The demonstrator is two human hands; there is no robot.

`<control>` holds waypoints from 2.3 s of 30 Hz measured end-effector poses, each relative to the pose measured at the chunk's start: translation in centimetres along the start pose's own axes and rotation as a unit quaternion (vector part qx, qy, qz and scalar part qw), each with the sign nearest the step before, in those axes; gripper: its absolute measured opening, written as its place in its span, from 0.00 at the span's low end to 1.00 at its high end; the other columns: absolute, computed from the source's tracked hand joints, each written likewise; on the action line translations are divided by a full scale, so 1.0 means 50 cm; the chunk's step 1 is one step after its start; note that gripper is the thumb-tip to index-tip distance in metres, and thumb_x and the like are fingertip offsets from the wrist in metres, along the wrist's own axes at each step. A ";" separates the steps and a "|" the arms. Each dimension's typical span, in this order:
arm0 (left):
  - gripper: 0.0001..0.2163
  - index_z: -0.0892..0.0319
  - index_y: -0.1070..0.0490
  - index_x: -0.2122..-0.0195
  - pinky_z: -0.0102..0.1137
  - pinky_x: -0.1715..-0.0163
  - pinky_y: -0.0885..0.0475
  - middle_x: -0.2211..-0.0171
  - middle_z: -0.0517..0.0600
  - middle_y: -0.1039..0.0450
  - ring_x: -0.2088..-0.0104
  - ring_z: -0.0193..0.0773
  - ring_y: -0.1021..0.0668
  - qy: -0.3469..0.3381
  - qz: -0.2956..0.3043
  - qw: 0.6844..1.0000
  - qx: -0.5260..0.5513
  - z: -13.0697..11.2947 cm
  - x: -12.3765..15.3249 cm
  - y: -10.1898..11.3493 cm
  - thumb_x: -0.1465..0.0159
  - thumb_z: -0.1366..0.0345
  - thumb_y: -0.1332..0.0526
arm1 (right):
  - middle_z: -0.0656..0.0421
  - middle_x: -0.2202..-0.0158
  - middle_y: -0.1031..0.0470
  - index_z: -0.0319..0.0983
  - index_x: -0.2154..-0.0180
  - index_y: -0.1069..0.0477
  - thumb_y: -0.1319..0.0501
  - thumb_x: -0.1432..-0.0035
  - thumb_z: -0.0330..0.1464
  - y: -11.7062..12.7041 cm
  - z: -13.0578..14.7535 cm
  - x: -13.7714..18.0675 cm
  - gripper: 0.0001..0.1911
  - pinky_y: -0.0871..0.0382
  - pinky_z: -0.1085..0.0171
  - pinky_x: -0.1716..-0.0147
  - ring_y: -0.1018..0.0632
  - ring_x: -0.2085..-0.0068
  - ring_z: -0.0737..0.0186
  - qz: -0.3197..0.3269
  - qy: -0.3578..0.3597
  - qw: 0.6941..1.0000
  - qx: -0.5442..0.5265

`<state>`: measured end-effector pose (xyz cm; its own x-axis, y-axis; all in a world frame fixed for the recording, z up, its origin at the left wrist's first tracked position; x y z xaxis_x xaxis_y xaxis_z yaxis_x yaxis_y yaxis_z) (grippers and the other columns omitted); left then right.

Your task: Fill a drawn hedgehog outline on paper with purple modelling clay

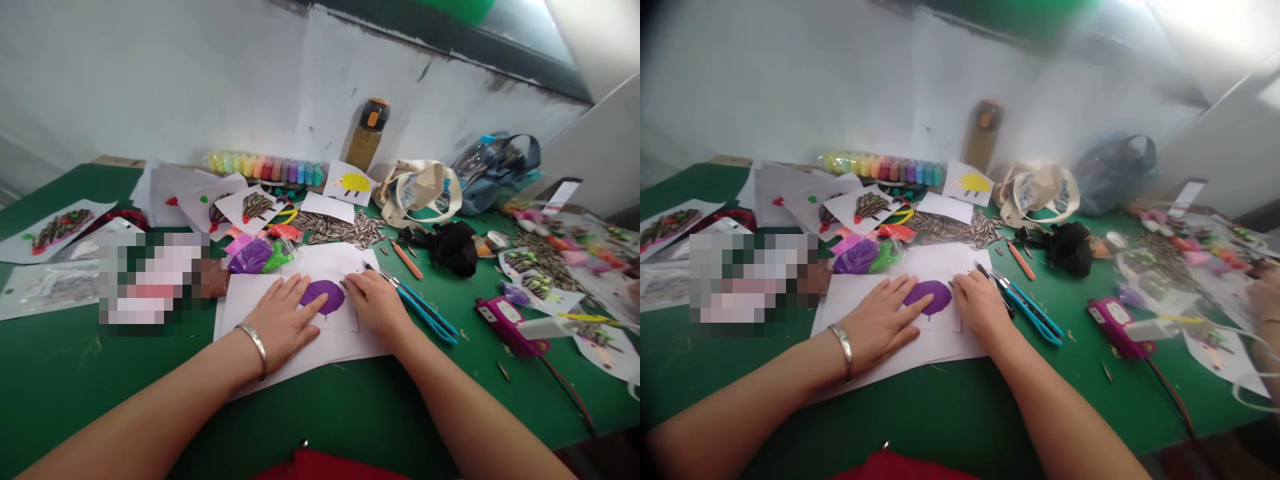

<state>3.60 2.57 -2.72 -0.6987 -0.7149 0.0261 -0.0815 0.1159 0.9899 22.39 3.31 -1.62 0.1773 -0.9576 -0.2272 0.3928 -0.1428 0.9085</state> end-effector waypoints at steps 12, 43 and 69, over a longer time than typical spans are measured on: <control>0.25 0.47 0.44 0.36 0.49 0.39 0.53 0.33 0.55 0.51 0.35 0.56 0.47 0.001 -0.015 1.000 0.005 0.003 0.003 -0.009 0.34 0.53 0.46 | 0.51 0.37 0.40 0.48 0.49 0.27 0.51 0.36 0.47 -0.008 0.039 0.010 0.22 0.41 0.44 0.46 0.40 0.39 0.42 0.025 0.075 0.991 0.106; 0.24 0.48 0.43 0.36 0.51 0.39 0.52 0.33 0.57 0.51 0.35 0.57 0.46 -0.001 0.001 1.000 0.008 0.003 0.002 -0.003 0.33 0.53 0.46 | 0.52 0.36 0.40 0.48 0.46 0.29 0.50 0.35 0.46 0.009 0.024 0.017 0.21 0.48 0.39 0.42 0.40 0.38 0.43 0.036 0.065 0.994 0.081; 0.24 0.47 0.43 0.36 0.50 0.39 0.53 0.33 0.55 0.51 0.35 0.56 0.47 0.003 0.008 1.000 0.016 0.000 0.002 0.003 0.33 0.55 0.46 | 0.58 0.39 0.35 0.51 0.53 0.24 0.46 0.37 0.45 0.024 0.002 0.035 0.16 0.50 0.36 0.42 0.42 0.37 0.43 0.082 0.082 0.992 0.052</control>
<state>3.53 2.53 -2.60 -0.6957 -0.7170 0.0439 -0.0924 0.1499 0.9844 23.09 1.44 -0.92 0.3785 -0.9178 -0.1196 0.2521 -0.0221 0.9674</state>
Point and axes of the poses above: each hand's wrist, its own x-axis away from the middle knuckle, its own y-axis out of the back of the hand, z = x × y, the point moved 4 cm from there along -x, towards the middle knuckle
